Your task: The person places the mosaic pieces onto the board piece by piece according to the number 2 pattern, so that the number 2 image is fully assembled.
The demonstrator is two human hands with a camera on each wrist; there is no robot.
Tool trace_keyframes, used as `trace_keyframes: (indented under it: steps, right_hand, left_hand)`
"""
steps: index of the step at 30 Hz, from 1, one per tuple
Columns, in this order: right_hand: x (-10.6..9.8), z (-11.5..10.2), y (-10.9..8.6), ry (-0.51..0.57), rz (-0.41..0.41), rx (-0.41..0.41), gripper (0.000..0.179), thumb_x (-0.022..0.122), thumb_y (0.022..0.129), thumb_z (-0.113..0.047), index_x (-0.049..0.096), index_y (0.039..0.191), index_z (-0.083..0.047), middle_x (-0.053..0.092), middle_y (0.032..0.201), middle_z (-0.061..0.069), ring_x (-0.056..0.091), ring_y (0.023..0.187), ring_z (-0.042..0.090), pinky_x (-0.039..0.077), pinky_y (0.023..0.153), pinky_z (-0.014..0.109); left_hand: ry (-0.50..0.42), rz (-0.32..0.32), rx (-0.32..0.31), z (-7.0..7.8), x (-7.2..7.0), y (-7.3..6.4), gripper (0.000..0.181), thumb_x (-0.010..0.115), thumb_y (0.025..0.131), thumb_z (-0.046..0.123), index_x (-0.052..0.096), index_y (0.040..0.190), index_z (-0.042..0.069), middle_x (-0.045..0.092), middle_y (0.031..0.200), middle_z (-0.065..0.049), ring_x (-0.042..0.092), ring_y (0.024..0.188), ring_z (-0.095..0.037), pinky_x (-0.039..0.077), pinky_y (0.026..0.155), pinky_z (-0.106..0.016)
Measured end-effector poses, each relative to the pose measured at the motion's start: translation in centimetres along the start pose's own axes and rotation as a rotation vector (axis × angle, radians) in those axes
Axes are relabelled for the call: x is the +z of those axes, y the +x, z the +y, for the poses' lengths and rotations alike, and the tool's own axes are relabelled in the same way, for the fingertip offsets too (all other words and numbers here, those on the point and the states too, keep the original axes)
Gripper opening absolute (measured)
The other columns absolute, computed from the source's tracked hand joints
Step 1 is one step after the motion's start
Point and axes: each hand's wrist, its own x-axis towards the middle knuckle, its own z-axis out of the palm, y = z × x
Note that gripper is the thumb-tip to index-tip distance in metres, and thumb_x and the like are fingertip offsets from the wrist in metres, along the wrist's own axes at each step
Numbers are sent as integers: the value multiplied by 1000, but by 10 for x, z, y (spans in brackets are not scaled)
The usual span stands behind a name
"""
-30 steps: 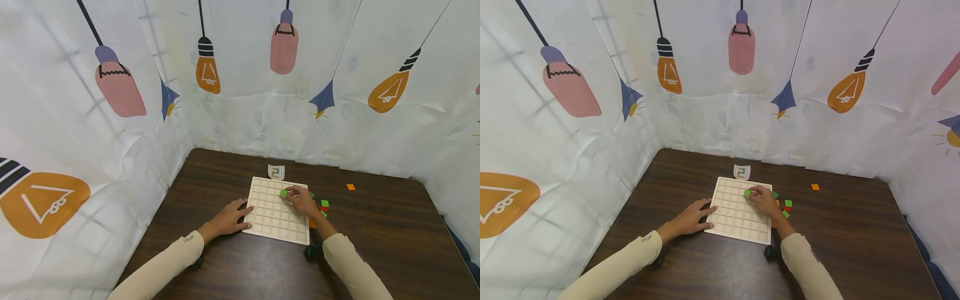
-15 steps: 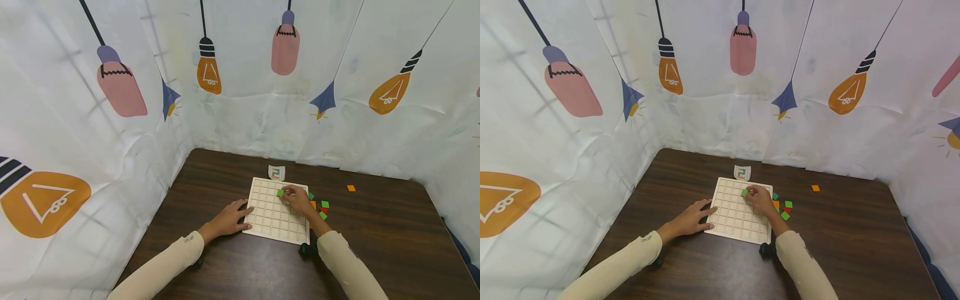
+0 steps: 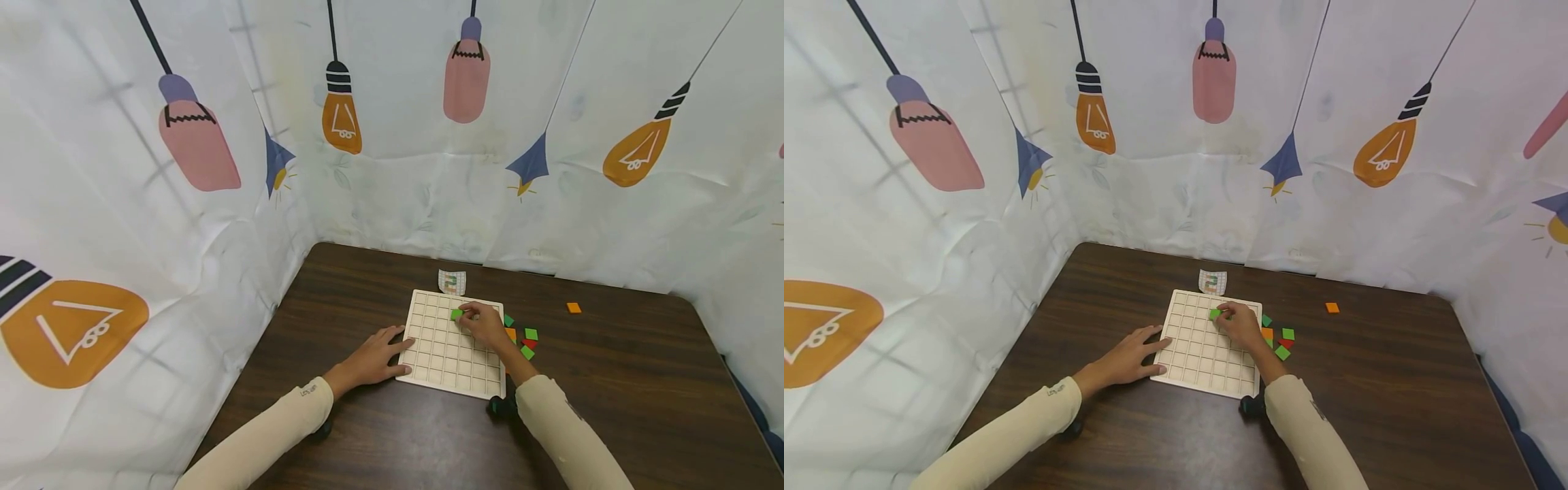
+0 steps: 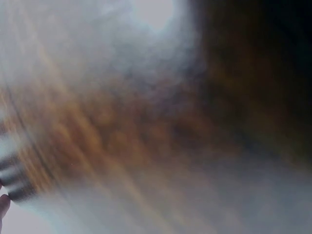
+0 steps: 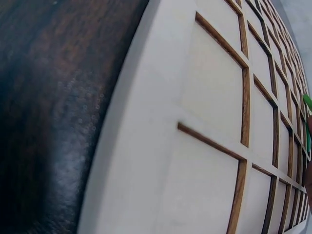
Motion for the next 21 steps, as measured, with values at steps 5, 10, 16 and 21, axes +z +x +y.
trace_keyframes:
  steps: [5,10,16,21]
  right_hand:
    - [0,-1,0,-19,-1,-9,30,67,96,-16,67,123,-2,71,100,13,59,58,13,48,57,29]
    - [2,-1,1,-36,13,-15,29,68,96,-16,68,122,-2,71,99,12,57,63,14,46,58,30]
    - [2,-1,1,-59,19,-12,29,70,95,-15,69,122,-4,70,99,11,54,64,15,43,58,29]
    - [2,-2,2,-63,21,-19,30,71,94,-16,69,121,-4,69,98,10,53,65,15,42,59,30]
  left_hand:
    - [5,1,2,0,0,0,68,55,99,56,38,157,25,27,164,-14,28,150,-36,32,115,-58]
    - [11,3,1,1,0,0,68,55,99,56,38,157,25,28,164,-13,29,150,-35,32,114,-58]
    - [14,8,2,0,1,1,68,55,99,56,39,156,24,28,163,-14,29,150,-35,34,114,-58]
    - [16,7,3,0,1,0,67,55,99,56,39,156,24,28,163,-14,29,150,-35,34,113,-58]
